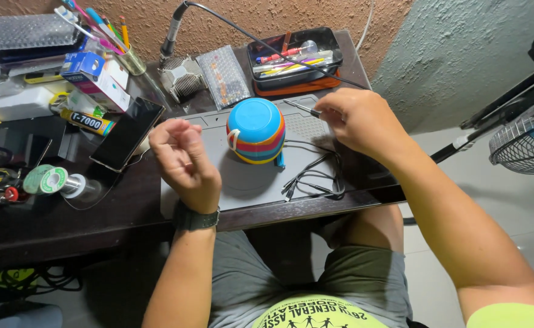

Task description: The person handles a colorful stacked plastic container, then picks up a smartphone to scroll through the screen. They place the phone down and continue manipulating the container and a black cable on the desk.

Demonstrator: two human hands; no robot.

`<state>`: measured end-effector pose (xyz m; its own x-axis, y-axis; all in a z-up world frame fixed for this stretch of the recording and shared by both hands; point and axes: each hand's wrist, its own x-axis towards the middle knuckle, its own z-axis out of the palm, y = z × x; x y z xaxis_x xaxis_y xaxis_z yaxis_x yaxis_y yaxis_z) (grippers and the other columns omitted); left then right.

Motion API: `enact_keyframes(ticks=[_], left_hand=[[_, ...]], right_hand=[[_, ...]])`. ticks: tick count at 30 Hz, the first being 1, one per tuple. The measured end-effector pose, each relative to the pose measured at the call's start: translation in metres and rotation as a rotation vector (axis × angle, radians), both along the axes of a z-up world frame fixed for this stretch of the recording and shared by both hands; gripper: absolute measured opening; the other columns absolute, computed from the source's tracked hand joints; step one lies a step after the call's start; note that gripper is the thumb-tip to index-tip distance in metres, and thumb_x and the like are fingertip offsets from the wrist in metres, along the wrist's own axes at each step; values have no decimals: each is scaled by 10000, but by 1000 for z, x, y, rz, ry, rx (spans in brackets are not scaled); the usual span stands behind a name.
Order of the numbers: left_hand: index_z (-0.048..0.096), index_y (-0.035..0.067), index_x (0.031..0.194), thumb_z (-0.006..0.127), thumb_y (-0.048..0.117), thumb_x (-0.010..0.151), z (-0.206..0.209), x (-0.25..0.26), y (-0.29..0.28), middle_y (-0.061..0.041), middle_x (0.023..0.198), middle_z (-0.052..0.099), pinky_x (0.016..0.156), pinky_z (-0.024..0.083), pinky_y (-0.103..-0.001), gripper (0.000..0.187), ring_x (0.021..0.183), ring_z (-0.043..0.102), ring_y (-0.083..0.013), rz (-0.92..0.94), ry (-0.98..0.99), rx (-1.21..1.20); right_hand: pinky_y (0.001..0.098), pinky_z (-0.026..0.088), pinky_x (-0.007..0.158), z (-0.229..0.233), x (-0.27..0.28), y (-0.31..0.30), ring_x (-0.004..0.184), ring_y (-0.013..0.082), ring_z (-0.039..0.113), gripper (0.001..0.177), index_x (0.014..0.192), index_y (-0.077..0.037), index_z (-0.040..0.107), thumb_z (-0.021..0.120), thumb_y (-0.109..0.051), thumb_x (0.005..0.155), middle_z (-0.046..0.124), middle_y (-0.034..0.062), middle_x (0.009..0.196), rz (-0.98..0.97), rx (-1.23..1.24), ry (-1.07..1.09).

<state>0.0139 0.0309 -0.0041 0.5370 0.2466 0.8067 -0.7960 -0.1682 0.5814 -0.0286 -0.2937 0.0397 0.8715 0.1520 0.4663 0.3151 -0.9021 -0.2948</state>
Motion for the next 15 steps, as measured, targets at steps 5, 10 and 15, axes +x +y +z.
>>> enact_keyframes(ticks=[5,10,15], left_hand=[[648,22,1304,551,333,1250,29,-2,34,-118,1182,697,954,685,-322,330,1020,745,-173,66,236,-171],[689,16,1241,651,262,1241,37,-4,71,-79,1066,709,911,656,-264,249,992,708,-122,47,258,-15],[802,41,1164,849,54,1064,22,5,76,-154,975,769,704,680,-370,111,849,818,-320,77,343,478]], right_hand=[[470,677,755,-18,26,-5,949,279,815,119,1124,-228,808,853,-263,1020,796,-7,962,-97,-373,84],[423,687,768,-40,34,-5,989,244,830,146,1141,-242,827,869,-253,1002,823,-21,1013,-103,-492,77],[464,673,790,-35,29,-15,920,313,811,274,1185,-216,808,882,-181,924,774,27,976,-32,-329,-29]])
